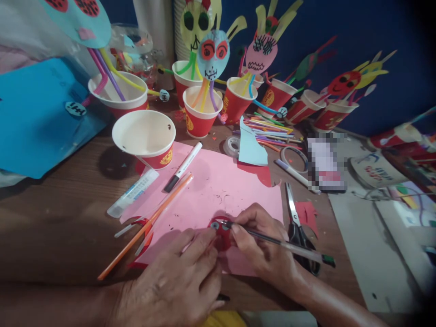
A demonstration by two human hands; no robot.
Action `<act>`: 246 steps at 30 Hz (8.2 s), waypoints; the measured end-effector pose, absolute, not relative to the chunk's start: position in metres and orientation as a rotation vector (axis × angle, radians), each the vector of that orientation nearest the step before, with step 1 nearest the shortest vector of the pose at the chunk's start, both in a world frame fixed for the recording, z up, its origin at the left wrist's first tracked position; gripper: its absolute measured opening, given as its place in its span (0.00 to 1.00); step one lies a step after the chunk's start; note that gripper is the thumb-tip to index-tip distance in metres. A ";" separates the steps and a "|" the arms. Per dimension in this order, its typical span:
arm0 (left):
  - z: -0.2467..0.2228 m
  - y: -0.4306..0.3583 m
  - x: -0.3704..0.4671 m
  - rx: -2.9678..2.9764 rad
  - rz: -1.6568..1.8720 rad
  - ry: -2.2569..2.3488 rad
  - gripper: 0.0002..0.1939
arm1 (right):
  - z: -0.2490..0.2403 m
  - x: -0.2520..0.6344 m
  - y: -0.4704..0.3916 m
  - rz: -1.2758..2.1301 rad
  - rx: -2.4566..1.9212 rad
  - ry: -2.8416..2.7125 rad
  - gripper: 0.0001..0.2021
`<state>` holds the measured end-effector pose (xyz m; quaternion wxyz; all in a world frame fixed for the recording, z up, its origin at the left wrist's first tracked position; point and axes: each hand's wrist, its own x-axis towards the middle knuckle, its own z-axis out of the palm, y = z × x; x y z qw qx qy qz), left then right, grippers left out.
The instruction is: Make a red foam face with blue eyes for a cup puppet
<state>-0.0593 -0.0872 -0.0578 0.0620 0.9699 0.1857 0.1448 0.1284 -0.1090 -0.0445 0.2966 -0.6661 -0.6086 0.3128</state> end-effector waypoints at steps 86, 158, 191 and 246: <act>-0.058 -0.086 -0.065 2.920 0.451 0.598 0.16 | -0.041 0.127 -0.107 0.694 -1.791 -1.692 0.05; -0.059 -0.081 -0.067 2.916 0.429 0.547 0.17 | -0.035 0.132 -0.104 0.726 -1.756 -1.708 0.04; -0.058 -0.081 -0.066 2.924 0.398 0.512 0.16 | -0.040 0.130 -0.107 0.745 -1.720 -1.762 0.04; -0.055 -0.079 -0.065 2.879 0.474 0.588 0.15 | -0.046 0.138 -0.108 0.924 -1.677 -1.622 0.05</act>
